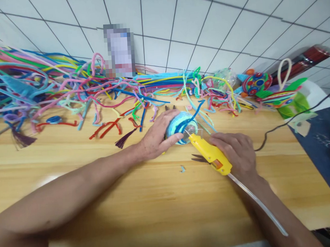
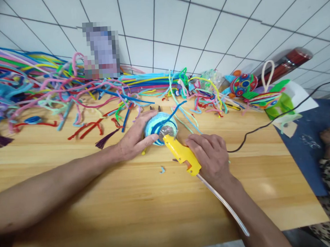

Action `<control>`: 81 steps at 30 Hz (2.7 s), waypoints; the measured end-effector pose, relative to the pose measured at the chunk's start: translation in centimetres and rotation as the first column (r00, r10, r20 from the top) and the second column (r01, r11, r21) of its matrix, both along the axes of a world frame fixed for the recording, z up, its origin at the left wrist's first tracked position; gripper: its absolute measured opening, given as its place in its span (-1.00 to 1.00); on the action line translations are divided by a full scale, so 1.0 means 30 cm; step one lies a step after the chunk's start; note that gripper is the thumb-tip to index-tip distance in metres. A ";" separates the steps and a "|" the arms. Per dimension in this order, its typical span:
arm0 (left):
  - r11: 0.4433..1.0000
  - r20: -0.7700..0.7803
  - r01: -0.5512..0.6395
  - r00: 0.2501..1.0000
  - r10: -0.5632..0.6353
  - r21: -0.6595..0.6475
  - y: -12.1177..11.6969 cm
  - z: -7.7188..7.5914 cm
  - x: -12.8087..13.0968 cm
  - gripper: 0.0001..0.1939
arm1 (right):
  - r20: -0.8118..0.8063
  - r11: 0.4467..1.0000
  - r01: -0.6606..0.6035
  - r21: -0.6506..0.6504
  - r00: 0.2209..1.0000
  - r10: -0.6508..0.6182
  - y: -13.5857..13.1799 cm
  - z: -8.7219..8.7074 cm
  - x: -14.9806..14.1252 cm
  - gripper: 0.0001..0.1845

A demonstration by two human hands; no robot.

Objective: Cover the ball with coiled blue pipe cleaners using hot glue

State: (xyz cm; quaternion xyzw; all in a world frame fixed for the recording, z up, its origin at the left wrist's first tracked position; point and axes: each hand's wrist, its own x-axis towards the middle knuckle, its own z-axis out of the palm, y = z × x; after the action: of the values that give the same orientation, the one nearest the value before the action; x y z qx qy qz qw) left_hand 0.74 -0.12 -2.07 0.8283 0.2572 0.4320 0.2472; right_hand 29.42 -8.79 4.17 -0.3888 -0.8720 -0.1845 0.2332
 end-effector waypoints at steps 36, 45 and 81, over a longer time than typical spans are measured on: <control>1.000 -0.018 0.004 1.000 -0.004 -0.007 0.001 0.000 -0.003 -0.33 | -0.028 0.998 0.009 -0.056 1.000 -0.011 -0.010 -0.007 0.012 -0.71; 1.000 -0.004 -0.004 1.000 0.004 -0.015 0.002 -0.007 -0.001 -0.32 | -0.076 0.996 0.001 -0.088 0.997 -0.008 -0.012 -0.009 0.012 -0.68; 1.000 0.021 -0.003 1.000 0.003 -0.011 0.005 -0.020 0.002 -0.32 | -0.090 0.999 -0.015 -0.051 0.996 0.011 -0.004 -0.012 0.008 -0.78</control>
State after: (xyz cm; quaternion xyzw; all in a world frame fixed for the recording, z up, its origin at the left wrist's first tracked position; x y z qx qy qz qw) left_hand 0.80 0.03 -2.68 0.8221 0.2581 0.4395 0.2537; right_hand 29.65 -8.91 3.82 -0.3970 -0.8677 -0.1427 0.2631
